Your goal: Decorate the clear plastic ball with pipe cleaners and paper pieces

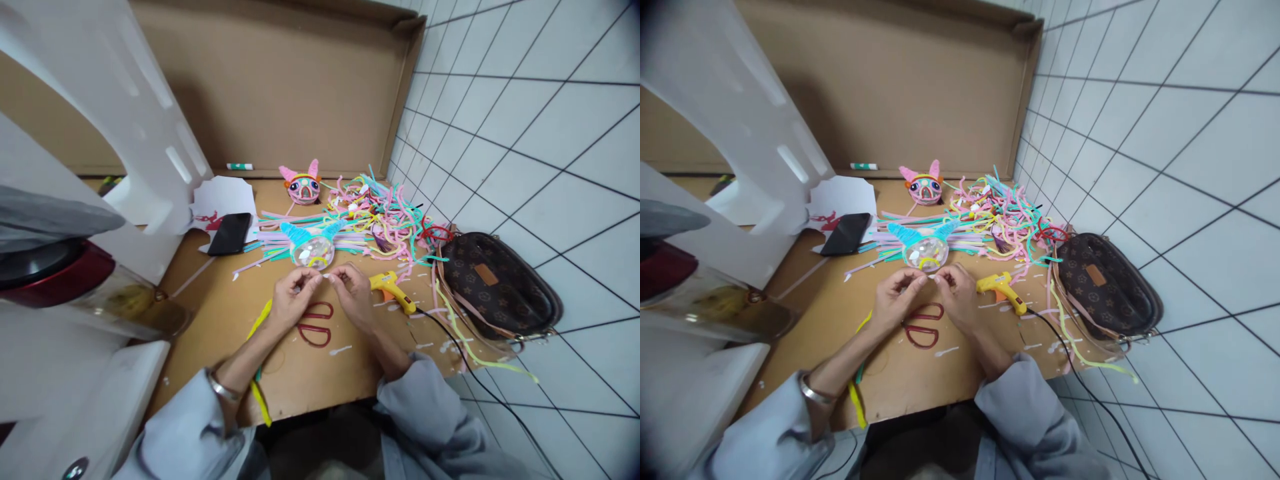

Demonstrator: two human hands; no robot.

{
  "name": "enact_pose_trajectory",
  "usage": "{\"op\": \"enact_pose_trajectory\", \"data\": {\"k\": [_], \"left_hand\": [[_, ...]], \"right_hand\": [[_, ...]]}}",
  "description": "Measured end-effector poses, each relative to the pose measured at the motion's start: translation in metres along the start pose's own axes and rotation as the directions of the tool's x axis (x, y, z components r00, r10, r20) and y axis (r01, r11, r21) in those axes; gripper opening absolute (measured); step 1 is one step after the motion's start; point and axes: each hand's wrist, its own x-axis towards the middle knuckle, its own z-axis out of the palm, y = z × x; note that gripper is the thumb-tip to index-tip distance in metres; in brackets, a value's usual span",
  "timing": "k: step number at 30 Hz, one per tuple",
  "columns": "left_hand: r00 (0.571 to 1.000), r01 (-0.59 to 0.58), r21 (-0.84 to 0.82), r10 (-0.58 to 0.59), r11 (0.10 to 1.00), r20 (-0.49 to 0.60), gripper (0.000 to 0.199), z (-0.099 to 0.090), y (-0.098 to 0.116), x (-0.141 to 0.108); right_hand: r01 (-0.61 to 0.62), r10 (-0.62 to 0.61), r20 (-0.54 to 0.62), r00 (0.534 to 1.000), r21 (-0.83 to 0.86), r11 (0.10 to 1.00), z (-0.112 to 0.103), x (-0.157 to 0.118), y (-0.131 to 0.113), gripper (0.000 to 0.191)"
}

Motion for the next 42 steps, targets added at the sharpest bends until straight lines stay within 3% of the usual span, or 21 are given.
{"op": "enact_pose_trajectory", "data": {"k": [3,7,10,12,14,16,19,22,29,33,38,42], "left_hand": [[0.992,0.013,-0.089,-0.024,0.996,-0.121,0.029,-0.008,0.024,0.013],[0.964,-0.163,-0.078,0.142,0.984,-0.225,0.032,-0.022,0.061,0.04],[0.948,-0.221,-0.038,0.205,0.975,-0.243,0.035,-0.03,0.073,0.054],[0.966,-0.181,0.033,0.184,0.983,-0.181,0.036,-0.036,0.071,0.052],[0.995,-0.09,0.206,0.095,0.974,-0.016,0.034,-0.044,0.066,0.042],[0.989,-0.03,0.495,-0.046,0.868,0.141,0.026,-0.055,0.059,0.026],[0.962,0.025,0.805,-0.233,0.592,0.142,0.016,-0.068,0.05,0.002],[0.931,0.044,0.889,-0.341,0.456,0.128,0.017,-0.068,0.045,-0.003],[0.913,0.027,0.942,-0.393,0.335,0.114,0.023,-0.034,0.04,0.031],[0.873,0.032,0.916,-0.458,0.4,0.169,0.018,-0.033,0.025,0.029],[0.892,0.013,0.87,-0.399,0.492,0.213,0.016,-0.04,0.004,0.023],[0.941,0.051,0.839,-0.306,0.542,0.141,0.019,-0.041,0.003,0.026]], "right_hand": [[-0.014,0.015,-0.059,0.998,0.012,1.0,-0.001,0.002,0.001,0.013],[-0.044,0.046,-0.065,0.997,0.032,0.999,0.0,0.004,0.002,0.012],[-0.072,0.073,-0.01,0.997,0.038,0.997,0.002,0.002,0.003,0.012],[-0.103,0.101,0.029,0.994,0.053,0.993,0.004,0.001,0.004,0.013],[-0.129,0.124,0.075,0.989,0.064,0.99,0.005,-0.001,0.005,0.014],[-0.137,0.128,0.136,0.982,0.064,0.988,0.006,-0.003,0.007,0.016],[-0.114,0.099,0.223,0.97,0.055,0.992,0.008,-0.005,0.008,0.016],[-0.084,0.068,0.286,0.956,0.043,0.996,0.011,-0.006,0.009,0.015],[-0.065,0.07,0.277,0.958,-0.025,0.998,0.01,-0.005,0.01,0.015],[-0.109,0.1,0.268,0.958,0.02,0.994,0.012,-0.006,0.011,0.016],[-0.29,0.242,0.266,0.933,0.16,0.943,0.019,-0.003,0.009,0.024],[-0.374,0.324,0.249,0.913,0.191,0.908,0.018,0.003,0.009,0.03]]}}
